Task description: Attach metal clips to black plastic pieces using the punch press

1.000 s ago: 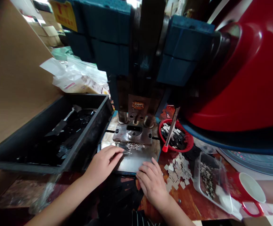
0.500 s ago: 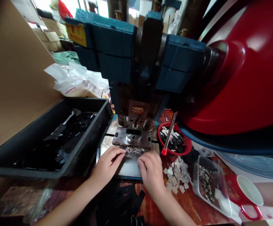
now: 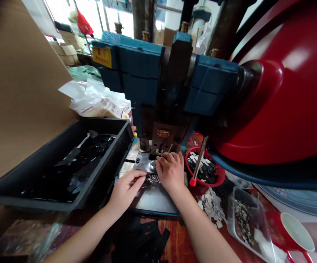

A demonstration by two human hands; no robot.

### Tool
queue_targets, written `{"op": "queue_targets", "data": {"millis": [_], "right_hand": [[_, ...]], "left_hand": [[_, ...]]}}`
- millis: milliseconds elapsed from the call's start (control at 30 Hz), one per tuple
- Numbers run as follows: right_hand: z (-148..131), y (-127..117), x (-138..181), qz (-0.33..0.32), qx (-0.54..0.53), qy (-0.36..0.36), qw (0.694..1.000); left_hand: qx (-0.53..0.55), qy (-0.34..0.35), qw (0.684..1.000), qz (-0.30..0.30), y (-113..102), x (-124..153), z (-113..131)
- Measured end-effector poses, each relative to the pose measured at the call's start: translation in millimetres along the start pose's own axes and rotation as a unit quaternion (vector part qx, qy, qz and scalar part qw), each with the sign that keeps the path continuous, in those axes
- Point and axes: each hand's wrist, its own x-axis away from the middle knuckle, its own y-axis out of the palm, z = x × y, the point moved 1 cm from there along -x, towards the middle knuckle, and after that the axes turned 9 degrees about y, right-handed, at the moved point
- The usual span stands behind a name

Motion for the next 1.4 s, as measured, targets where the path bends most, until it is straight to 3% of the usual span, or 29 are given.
{"op": "queue_targets", "data": {"millis": [133,267,367,667,1000,1133,1233,1333,1400], "right_hand": [[6.6,-4.2,3.4,-0.019,-0.024,-0.025,0.999],[17.5,-3.1,4.1,0.007,-0.116,0.001,0.993],[21.8,-1.4,6.5,0.018,-0.117,-0.007,0.993],[20.3,-0.6,7.5,-0.019,-0.077,-0.014,0.997],[9.1,-7.2,1.3,-0.016,-0.001,-0.039,0.999],[12.0,-8.6,3.4,-0.017,-0.069,-0.006,0.997],[28.3,-14.4,27.0,0.002,-0.207,0.118,0.971],[46.8,-25.6,65.0,0.046,-0.352,0.304,0.884],[52.4,-34.8,84.3,0.096,-0.405,0.328,0.848]], "left_hand": [[-0.012,0.016,0.999,0.028,0.4,-31.5,3.9],[-0.076,0.019,0.996,0.032,9.4,-58.2,3.9],[-0.112,0.029,0.993,0.023,16.6,-69.4,1.0],[-0.152,0.04,0.988,0.005,17.3,-76.1,-5.1],[-0.141,0.032,0.989,-0.022,17.9,-82.5,-12.0],[-0.135,0.029,0.99,-0.008,17.6,-82.7,-11.2],[-0.136,0.021,0.99,0.02,11.1,-78.8,-6.7],[-0.124,0.019,0.991,0.044,0.7,-68.8,0.2],[-0.106,0.02,0.992,0.06,-6.6,-57.7,4.6]]}}
